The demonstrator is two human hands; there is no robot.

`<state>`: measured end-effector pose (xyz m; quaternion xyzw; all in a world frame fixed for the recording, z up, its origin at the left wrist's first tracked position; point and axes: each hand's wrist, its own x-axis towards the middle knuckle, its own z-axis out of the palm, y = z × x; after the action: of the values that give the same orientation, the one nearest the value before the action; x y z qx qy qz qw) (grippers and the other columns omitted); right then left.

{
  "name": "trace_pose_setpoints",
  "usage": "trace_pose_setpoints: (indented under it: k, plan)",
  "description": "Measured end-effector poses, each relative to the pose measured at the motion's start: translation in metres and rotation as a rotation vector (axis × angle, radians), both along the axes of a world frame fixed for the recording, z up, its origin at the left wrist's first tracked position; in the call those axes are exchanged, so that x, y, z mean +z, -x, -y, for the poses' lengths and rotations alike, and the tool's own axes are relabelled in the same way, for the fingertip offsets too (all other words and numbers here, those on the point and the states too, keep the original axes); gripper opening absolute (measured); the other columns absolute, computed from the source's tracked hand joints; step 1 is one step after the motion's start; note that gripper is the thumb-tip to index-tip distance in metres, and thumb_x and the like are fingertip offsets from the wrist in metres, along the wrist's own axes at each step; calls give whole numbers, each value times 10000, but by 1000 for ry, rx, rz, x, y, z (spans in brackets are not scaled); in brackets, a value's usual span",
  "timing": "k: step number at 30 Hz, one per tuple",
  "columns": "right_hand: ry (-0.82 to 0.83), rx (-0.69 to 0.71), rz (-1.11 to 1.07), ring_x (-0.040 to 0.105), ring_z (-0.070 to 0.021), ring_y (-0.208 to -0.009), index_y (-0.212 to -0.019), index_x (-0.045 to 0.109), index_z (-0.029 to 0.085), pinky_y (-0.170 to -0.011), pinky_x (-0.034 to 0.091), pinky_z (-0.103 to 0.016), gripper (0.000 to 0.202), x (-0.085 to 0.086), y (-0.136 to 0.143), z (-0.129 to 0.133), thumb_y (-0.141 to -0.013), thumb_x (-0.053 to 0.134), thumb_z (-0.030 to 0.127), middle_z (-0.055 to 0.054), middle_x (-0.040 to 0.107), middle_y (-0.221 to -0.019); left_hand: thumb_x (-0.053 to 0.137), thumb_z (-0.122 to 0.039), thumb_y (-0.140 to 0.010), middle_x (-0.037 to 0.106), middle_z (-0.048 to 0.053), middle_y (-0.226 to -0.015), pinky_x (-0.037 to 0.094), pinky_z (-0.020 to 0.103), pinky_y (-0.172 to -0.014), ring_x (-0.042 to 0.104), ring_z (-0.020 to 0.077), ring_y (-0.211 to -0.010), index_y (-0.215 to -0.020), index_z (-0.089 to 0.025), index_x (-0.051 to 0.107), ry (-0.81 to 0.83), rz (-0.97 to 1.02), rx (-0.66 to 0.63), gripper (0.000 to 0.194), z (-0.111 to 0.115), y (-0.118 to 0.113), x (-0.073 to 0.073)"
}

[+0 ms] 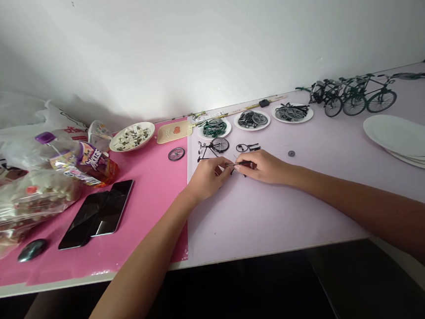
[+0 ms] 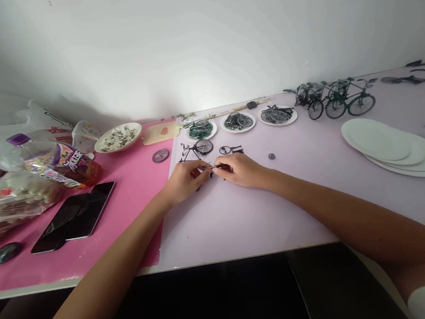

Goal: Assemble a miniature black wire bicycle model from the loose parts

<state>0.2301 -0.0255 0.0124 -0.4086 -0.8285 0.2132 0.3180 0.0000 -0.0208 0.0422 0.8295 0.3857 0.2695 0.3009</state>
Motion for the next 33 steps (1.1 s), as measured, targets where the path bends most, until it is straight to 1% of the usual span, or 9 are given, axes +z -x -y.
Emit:
trace_pose_setpoints:
  k: [8, 16, 25, 33]
  plan:
    - [-5, 1, 5, 520, -153, -636, -854, 654, 215, -638, 388, -292, 188, 1, 0, 0, -995, 613, 332, 11, 623, -714, 609, -288, -991, 761, 37, -802, 545, 253, -668, 662, 137, -660, -991, -173, 776, -4, 7, -5, 203, -1, 0, -2]
    - [-11, 4, 3, 540, -166, -651, -870, 680, 214, -650, 397, -300, 183, 1, 0, 0, -994, 613, 331, -4, 651, -731, 601, -300, -990, 759, 38, -798, 541, 250, -658, 665, 141, -670, -986, -172, 776, -6, 2, -4, 217, -1, 0, -2]
    - [-21, 15, 9, 536, -163, -648, -856, 660, 215, -645, 405, -297, 193, 1, 0, 0, -1003, 603, 326, 1, 632, -725, 592, -328, -993, 764, 43, -806, 550, 259, -656, 661, 146, -662, -1001, -173, 774, 7, -7, -5, 239, -1, 0, -1]
    - [-22, 20, 15, 535, -164, -656, -861, 664, 218, -655, 400, -301, 190, 0, -1, -1, -1006, 604, 325, 2, 634, -728, 612, -317, -984, 760, 42, -801, 541, 254, -660, 665, 147, -677, -974, -177, 780, 8, 9, -6, 219, -1, 0, -1]
